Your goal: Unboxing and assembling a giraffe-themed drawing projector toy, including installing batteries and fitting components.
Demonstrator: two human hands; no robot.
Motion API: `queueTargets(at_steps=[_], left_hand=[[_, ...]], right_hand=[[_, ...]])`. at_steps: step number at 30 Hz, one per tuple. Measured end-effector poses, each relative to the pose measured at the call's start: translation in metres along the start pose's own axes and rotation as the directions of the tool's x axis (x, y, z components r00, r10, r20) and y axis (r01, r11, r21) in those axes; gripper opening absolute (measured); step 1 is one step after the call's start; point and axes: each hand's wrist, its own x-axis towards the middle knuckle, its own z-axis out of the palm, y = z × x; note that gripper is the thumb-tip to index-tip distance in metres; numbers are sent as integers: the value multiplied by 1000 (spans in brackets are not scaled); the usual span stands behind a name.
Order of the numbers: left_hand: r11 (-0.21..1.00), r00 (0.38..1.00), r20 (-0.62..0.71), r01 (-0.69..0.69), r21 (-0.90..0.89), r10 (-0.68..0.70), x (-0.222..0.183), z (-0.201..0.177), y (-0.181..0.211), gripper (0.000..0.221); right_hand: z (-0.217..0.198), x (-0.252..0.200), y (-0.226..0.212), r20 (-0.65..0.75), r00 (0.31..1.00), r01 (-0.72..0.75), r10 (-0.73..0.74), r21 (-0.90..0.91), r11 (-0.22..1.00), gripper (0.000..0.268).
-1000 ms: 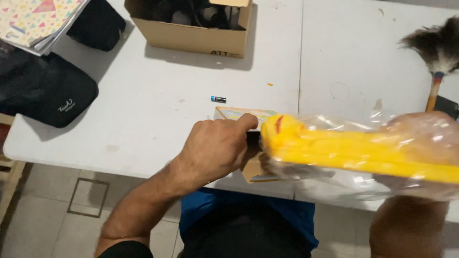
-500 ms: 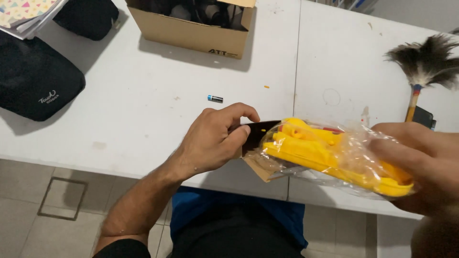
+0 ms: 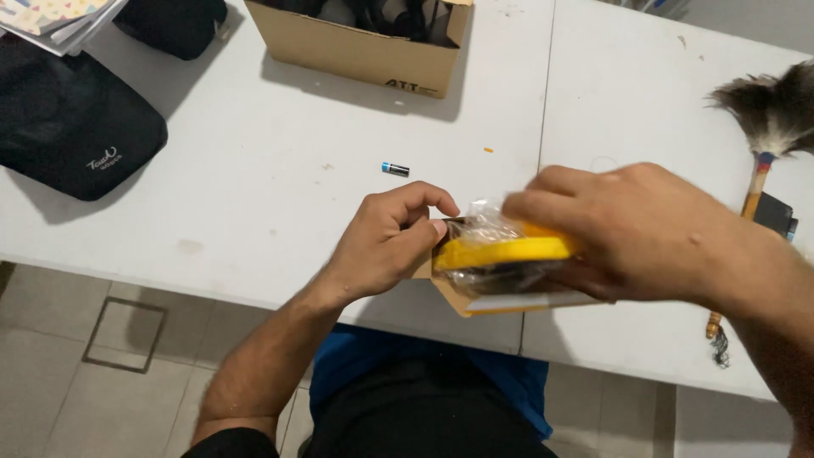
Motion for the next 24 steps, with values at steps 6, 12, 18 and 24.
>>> queueTargets(at_steps=[6,12,18,24], left_hand=[[984,995,-51,-95,-151,89,18,-14,-31,12],[965,990,-71,-136,-225,123,16,-31,-52,11],[948,940,-139,-302,97,313,7,-45,-33,34],[807,917,276,-389,445,289,8,-54,24,78]], right_hand=[[-8,51,-26,0,999,42,-43,63,997,56],[-10,67,-34,-97,978,194,-184,108,975,51],[-1,81,-40,-105,987,140,-123,175,975,62],[-11,79,-32,-99,962,270,-253,451,851,54]])
